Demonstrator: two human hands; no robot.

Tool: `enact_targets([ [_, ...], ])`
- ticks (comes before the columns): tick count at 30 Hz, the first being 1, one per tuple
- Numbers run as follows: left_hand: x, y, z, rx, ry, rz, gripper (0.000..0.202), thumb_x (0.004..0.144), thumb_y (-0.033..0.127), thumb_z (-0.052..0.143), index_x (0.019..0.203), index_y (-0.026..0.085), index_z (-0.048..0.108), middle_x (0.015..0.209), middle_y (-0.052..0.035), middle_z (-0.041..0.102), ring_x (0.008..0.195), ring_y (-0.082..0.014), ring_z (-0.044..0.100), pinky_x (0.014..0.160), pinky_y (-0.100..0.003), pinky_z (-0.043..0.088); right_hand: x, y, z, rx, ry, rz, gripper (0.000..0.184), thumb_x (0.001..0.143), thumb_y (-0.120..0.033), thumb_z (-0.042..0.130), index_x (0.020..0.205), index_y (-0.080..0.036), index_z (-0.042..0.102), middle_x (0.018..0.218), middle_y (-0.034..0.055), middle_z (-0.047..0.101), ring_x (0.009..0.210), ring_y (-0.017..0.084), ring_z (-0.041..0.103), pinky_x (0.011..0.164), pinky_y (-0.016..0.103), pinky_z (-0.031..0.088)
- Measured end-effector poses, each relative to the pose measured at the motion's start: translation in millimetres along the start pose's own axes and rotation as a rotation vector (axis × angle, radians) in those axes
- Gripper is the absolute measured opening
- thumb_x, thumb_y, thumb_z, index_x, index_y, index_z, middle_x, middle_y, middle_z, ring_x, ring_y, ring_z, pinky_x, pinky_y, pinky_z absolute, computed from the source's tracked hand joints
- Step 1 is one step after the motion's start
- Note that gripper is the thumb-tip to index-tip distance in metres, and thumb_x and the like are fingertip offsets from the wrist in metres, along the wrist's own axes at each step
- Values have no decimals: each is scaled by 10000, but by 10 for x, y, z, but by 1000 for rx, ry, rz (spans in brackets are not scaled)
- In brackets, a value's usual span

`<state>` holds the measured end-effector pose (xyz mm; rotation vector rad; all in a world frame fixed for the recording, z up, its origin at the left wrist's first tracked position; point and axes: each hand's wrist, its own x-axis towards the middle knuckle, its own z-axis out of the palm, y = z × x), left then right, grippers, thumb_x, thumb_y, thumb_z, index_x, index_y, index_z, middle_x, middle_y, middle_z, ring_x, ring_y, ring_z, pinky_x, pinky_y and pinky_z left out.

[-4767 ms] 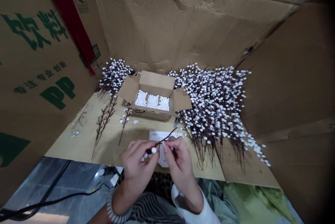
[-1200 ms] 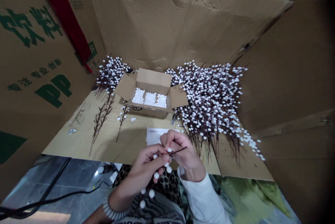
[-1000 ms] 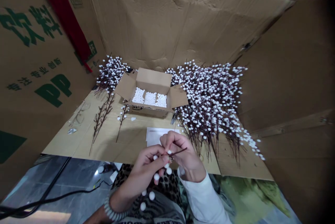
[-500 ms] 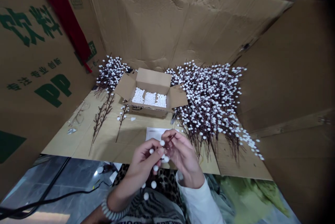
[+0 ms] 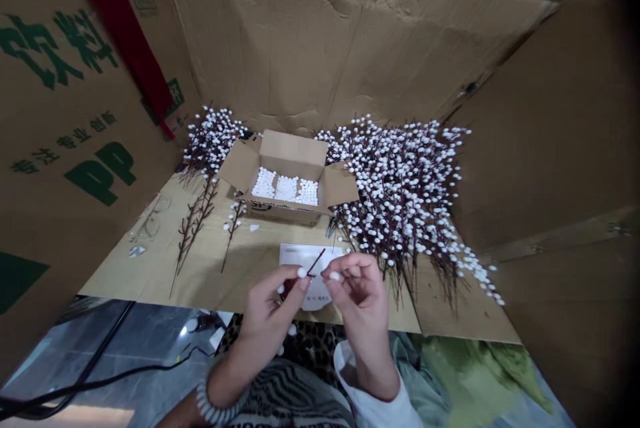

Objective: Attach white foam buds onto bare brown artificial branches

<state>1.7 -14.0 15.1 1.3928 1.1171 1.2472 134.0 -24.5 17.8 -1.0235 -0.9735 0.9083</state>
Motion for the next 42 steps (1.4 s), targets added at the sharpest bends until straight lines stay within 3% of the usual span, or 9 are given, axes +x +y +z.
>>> enact_targets([
  [6, 16, 12, -11, 151, 36, 168, 114, 821, 177, 610, 792, 184, 721, 720, -13, 734, 643, -141, 636, 593, -216, 476, -38, -32, 26, -143, -39, -92, 97, 733, -166, 740, 793, -230, 697, 796, 27, 761, 754, 173, 723, 693, 271, 578],
  [13, 34, 11, -25, 363, 47, 340, 159, 852, 168, 580, 770, 194, 713, 622, 7, 693, 538, -132, 592, 569, -259, 415, -19, 11, -19, -232, -58, -204, 137, 738, -135, 734, 819, -246, 742, 812, 30, 774, 764, 183, 731, 721, 308, 599],
  [25, 15, 5, -24, 441, -4, 307, 207, 878, 231, 538, 771, 204, 713, 639, -27, 721, 535, -153, 590, 583, -286, 423, -21, -13, -20, -310, -86, -273, 169, 744, -88, 713, 797, -246, 737, 790, 43, 756, 737, 186, 706, 649, 309, 588],
  [42, 12, -47, -16, 445, -42, 325, 180, 869, 189, 543, 794, 199, 707, 642, -22, 717, 523, -148, 581, 597, -279, 403, 44, -24, -62, -374, -144, -300, 160, 749, -95, 706, 770, -247, 752, 771, 43, 764, 686, 185, 716, 631, 302, 601],
])
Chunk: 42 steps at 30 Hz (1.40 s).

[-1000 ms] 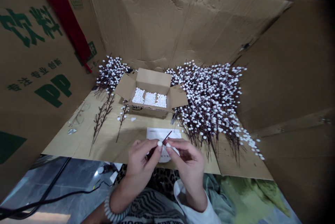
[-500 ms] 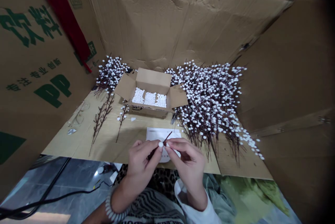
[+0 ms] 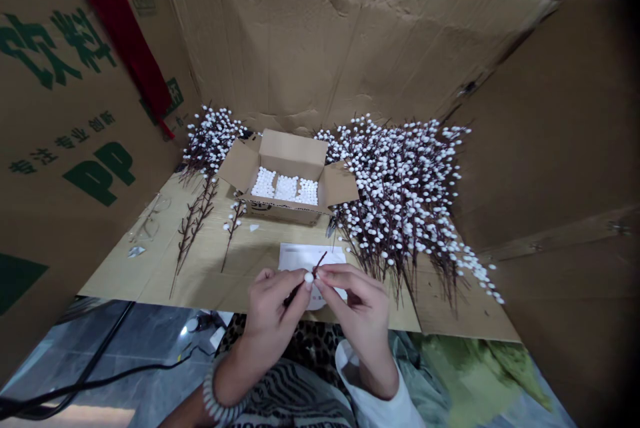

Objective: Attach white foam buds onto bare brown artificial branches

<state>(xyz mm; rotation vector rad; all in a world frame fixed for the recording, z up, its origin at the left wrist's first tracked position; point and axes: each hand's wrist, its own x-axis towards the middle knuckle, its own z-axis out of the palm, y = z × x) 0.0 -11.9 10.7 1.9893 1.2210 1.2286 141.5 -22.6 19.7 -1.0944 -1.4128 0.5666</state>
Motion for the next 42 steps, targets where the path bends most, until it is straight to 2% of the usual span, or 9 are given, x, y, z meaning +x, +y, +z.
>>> enact_targets([
  [6, -7, -20, 5, -13, -22, -25, 202, 868, 210, 539, 775, 203, 719, 625, -21, 709, 507, -145, 555, 591, -279, 404, 15, 33, -18, 13, -37, 19, 139, 752, -115, 712, 761, -246, 760, 757, 48, 763, 671, 189, 714, 620, 303, 601],
  [12, -15, -37, 14, -133, -30, -129, 196, 875, 202, 549, 871, 219, 744, 742, -28, 746, 634, -168, 615, 619, -264, 435, -6, 59, -21, 58, -76, 37, 186, 775, -106, 691, 839, -263, 767, 807, 43, 771, 716, 176, 721, 657, 289, 602],
  [20, 3, -15, 14, -236, -40, -190, 166, 846, 217, 583, 827, 208, 748, 736, -33, 745, 645, -166, 624, 623, -256, 471, -28, 68, -33, 87, -41, 91, 166, 763, -132, 709, 828, -271, 773, 815, 45, 778, 737, 194, 731, 699, 321, 609],
  [24, 67, -47, 11, -399, -29, -293, 148, 818, 296, 636, 812, 187, 736, 736, -38, 720, 619, -152, 609, 545, -222, 479, -124, 144, -44, 195, 160, 234, 160, 788, -221, 701, 936, -258, 749, 905, 61, 775, 772, 197, 734, 709, 323, 606],
  [27, 152, -49, -9, -452, 36, -333, 156, 782, 315, 667, 807, 176, 733, 720, -31, 693, 593, -137, 578, 487, -200, 460, -281, 247, -20, 206, 337, 363, 113, 824, -289, 661, 872, -217, 734, 799, 60, 764, 644, 167, 708, 620, 278, 585],
  [31, 287, 7, -16, -496, 38, -349, 159, 766, 303, 667, 808, 157, 715, 637, 8, 610, 505, -100, 505, 423, -174, 426, -596, 350, 106, 260, 88, 506, 222, 803, -399, 663, 809, -188, 730, 690, 62, 734, 523, 153, 646, 498, 245, 531],
  [35, 378, 67, 59, -479, 29, -320, 140, 781, 299, 658, 797, 165, 695, 644, 15, 603, 553, -103, 513, 479, -170, 452, -839, 373, 275, 359, -94, 525, 308, 717, -467, 720, 862, -195, 734, 673, 40, 707, 522, 133, 598, 483, 223, 482],
  [39, 406, 60, 132, -542, 2, -378, 225, 835, 379, 600, 873, 173, 682, 747, -16, 666, 607, -131, 570, 478, -186, 479, -878, 363, 368, 369, -125, 610, 296, 731, -473, 700, 679, -182, 691, 585, 21, 667, 496, 121, 564, 476, 215, 464],
  [42, 470, -16, 60, -497, -53, -274, 282, 883, 407, 540, 922, 173, 693, 761, -28, 688, 601, -135, 585, 505, -203, 479, -856, 365, 362, 368, -91, 675, 307, 734, -478, 696, 664, -180, 668, 611, 33, 686, 514, 139, 595, 486, 230, 488],
])
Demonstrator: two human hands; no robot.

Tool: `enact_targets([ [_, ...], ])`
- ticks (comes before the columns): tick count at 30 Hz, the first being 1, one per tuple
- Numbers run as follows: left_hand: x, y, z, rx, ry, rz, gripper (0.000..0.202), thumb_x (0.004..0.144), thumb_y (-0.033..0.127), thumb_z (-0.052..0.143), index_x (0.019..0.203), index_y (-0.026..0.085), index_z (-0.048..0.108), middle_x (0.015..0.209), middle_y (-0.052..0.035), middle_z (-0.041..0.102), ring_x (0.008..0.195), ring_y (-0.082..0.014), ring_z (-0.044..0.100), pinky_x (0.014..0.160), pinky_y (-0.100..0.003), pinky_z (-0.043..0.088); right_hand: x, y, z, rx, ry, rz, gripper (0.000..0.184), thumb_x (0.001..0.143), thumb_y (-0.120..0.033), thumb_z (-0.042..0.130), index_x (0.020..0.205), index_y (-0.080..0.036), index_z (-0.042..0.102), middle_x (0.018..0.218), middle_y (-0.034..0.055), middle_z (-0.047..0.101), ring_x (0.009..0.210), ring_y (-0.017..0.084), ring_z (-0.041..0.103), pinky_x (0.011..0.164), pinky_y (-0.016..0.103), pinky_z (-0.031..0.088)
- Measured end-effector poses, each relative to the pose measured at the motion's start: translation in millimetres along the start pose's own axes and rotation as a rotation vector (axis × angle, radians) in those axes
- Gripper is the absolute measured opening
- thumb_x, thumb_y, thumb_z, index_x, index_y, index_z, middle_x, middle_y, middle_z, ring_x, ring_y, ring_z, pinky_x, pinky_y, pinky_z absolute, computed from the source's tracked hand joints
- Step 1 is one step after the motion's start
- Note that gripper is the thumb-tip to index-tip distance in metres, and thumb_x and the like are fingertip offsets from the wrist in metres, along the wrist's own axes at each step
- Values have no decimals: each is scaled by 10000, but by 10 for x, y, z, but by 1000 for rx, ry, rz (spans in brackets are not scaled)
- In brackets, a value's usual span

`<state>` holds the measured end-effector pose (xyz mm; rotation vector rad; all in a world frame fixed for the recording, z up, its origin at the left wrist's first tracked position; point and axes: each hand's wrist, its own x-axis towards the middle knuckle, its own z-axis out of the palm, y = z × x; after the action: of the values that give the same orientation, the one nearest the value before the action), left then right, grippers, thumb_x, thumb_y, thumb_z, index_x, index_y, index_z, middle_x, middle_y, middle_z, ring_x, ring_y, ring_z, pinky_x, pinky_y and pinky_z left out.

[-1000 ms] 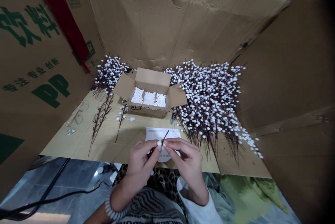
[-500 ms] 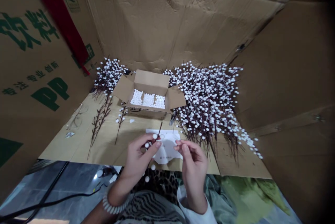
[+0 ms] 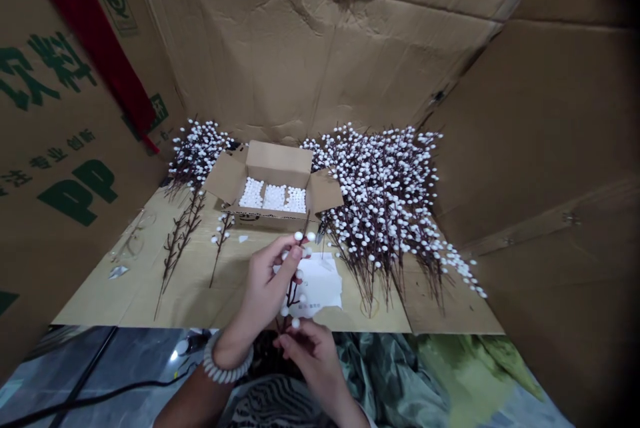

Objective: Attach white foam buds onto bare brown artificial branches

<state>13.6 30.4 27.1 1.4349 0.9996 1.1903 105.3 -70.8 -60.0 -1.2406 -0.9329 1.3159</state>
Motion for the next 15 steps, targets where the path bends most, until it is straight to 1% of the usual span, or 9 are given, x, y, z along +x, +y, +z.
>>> enact_targets([
  [3, 136, 49, -202, 133, -151, 129, 306, 889, 413, 540, 972, 174, 712, 805, -52, 719, 649, -163, 623, 560, -241, 488, 7, -40, -56, -39, 34, -25, 324, 751, -484, 676, 655, -176, 655, 624, 38, 681, 543, 146, 606, 503, 227, 491],
  [5, 232, 107, -328, 226, -177, 219, 332, 919, 405, 489, 893, 178, 730, 831, -62, 730, 731, -187, 649, 647, -273, 499, 9, -86, -101, -89, 41, -39, 337, 764, -487, 658, 654, -169, 651, 615, 39, 669, 534, 139, 587, 493, 219, 475],
  [7, 304, 164, -405, 338, -142, 268, 360, 928, 398, 471, 809, 182, 734, 853, -65, 735, 804, -205, 658, 711, -294, 489, 17, -135, -141, -146, 55, -57, 340, 768, -483, 650, 654, -163, 652, 601, 42, 657, 530, 135, 566, 489, 216, 460],
  [10, 356, 211, -430, 467, -96, 226, 363, 930, 396, 461, 813, 192, 738, 809, -49, 735, 726, -192, 652, 673, -301, 473, 41, -196, -180, -194, 98, -87, 334, 764, -470, 653, 646, -158, 647, 600, 50, 653, 528, 135, 548, 493, 222, 447],
  [12, 365, 217, -417, 478, -40, 203, 326, 917, 388, 487, 834, 195, 737, 810, -40, 733, 699, -183, 643, 657, -298, 467, 59, -222, -201, -189, 141, -103, 321, 753, -462, 664, 652, -158, 648, 584, 42, 641, 502, 129, 532, 476, 220, 429],
  [15, 369, 206, -406, 397, 114, 210, 218, 871, 341, 566, 797, 198, 712, 809, -24, 714, 703, -170, 625, 653, -282, 456, 69, -243, -238, -166, 185, -108, 303, 740, -455, 681, 677, -159, 660, 557, 27, 623, 463, 117, 507, 451, 216, 411],
])
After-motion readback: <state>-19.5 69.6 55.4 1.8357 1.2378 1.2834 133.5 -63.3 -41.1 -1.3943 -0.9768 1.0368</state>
